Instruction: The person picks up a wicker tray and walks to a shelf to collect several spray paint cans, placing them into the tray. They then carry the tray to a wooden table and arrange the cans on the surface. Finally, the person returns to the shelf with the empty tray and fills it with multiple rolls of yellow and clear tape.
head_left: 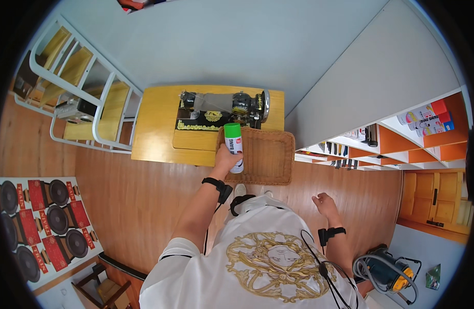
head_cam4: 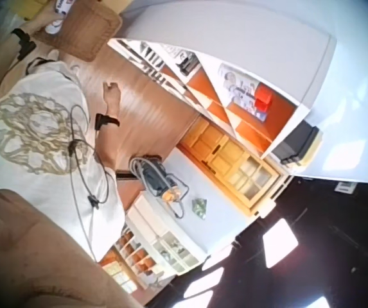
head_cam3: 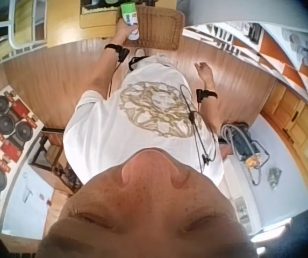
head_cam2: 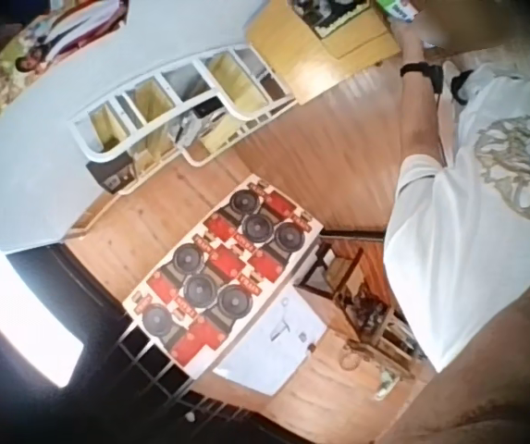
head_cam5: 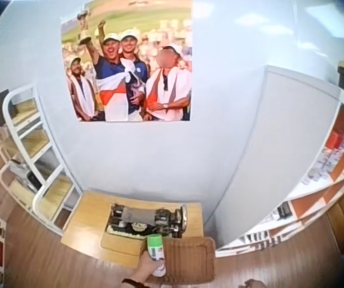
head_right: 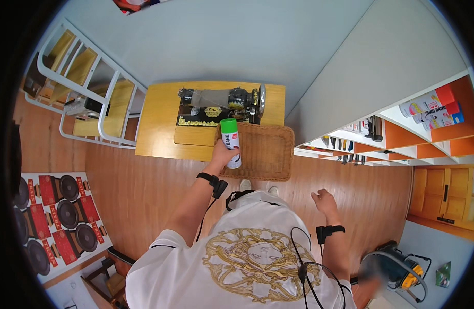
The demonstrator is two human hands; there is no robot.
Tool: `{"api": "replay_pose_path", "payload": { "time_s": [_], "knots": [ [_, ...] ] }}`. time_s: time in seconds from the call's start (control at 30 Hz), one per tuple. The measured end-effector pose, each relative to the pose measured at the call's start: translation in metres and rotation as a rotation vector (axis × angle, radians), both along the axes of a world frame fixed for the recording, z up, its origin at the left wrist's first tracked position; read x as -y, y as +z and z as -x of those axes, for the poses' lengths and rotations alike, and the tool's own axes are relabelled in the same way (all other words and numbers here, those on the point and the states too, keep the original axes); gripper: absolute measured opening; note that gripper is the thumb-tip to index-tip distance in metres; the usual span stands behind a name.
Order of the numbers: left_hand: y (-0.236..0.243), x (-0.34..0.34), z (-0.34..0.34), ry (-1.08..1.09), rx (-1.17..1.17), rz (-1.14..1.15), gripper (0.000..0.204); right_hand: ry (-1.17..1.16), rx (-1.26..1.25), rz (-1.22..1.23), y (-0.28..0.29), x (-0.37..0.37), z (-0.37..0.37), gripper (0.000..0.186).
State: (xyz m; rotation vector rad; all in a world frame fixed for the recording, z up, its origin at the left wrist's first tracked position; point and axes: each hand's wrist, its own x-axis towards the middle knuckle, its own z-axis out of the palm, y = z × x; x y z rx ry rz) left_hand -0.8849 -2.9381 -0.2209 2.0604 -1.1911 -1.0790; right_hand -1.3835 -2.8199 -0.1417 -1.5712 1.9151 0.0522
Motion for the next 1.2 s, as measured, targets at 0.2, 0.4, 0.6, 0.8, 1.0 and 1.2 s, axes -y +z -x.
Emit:
{"api": "replay_pose_path", "payload": {
  "time_s": [0.2,0.4,0.6,0.8,1.0,1.2],
  "knots": [
    [0.023,0.01,0.018,0.081,0.136,-0.088,0.076,-0.188,0.057,-0.063,-0.039,-0.042,0.033,0.056],
    [0.025,0.006,0.024,0.091,0.108,0.0,0.076,-0.262,0.138,-0.094,-0.033,-0.034,0.029,0.059],
    [0.018,-0.002,0.04,0.084,0.194,0.007,0.074,-0.187,0.165,0.021,-0.036,-0.019,0.04,0.053],
    [0.032,-0.005,0.026,0.02,0.279,-0.026,0.073,-0.171,0.165,0.019,-0.045,-0.01,0.047,0.052],
    [0.032,-0.016,0.033,0.084,0.326,0.102,0.069,-0.116,0.131,0.047,-0.031,-0.006,0.044,0.048],
    [0.037,-0.023,0.051,0.064,0.371,0.167,0.075,-0.182,0.228,0.301,0.04,0.034,0.046,0.044]
  ]
}}
